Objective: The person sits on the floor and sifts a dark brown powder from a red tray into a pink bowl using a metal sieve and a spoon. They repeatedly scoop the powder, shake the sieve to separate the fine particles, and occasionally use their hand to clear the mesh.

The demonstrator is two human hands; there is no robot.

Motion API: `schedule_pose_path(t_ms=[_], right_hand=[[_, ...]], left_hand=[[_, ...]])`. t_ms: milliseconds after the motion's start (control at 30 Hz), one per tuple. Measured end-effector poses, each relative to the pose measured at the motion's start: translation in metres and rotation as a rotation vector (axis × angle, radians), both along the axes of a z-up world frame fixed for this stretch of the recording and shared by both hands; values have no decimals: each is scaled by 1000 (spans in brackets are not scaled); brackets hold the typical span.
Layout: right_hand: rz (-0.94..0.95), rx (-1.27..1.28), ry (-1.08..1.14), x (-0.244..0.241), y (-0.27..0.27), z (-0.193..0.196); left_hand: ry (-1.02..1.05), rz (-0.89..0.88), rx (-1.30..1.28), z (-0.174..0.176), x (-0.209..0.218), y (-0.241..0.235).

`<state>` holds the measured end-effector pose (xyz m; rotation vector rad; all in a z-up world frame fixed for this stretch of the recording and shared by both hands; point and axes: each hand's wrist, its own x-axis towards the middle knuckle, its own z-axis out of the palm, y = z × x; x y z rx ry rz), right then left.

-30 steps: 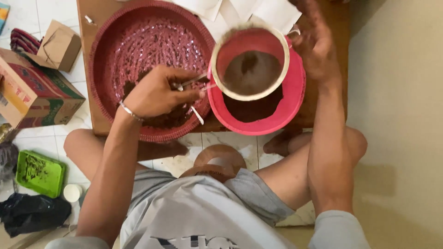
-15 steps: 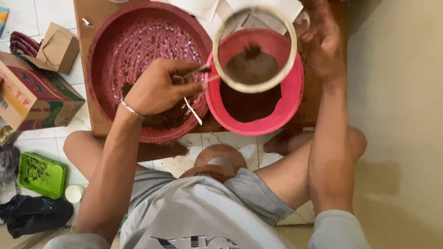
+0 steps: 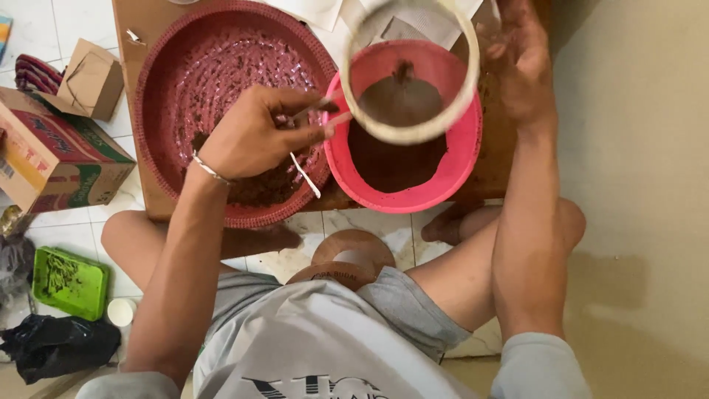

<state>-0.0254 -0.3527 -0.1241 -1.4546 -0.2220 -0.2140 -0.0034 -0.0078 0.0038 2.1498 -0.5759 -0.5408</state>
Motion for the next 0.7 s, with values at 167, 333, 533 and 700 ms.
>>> schedule_pose_path(t_ms=[167, 333, 533, 700], right_hand=[[45, 59, 9, 0, 0, 2], [40, -84, -105, 2, -4, -2], [36, -157, -125, -3, -2, 1], [45, -281, -227, -12, 7, 10]], left_hand=[[-9, -1, 16, -1, -1, -2], [30, -58, -3, -4, 0, -1], [55, -65, 13, -7, -2, 10], [83, 60, 13, -10, -9, 44]])
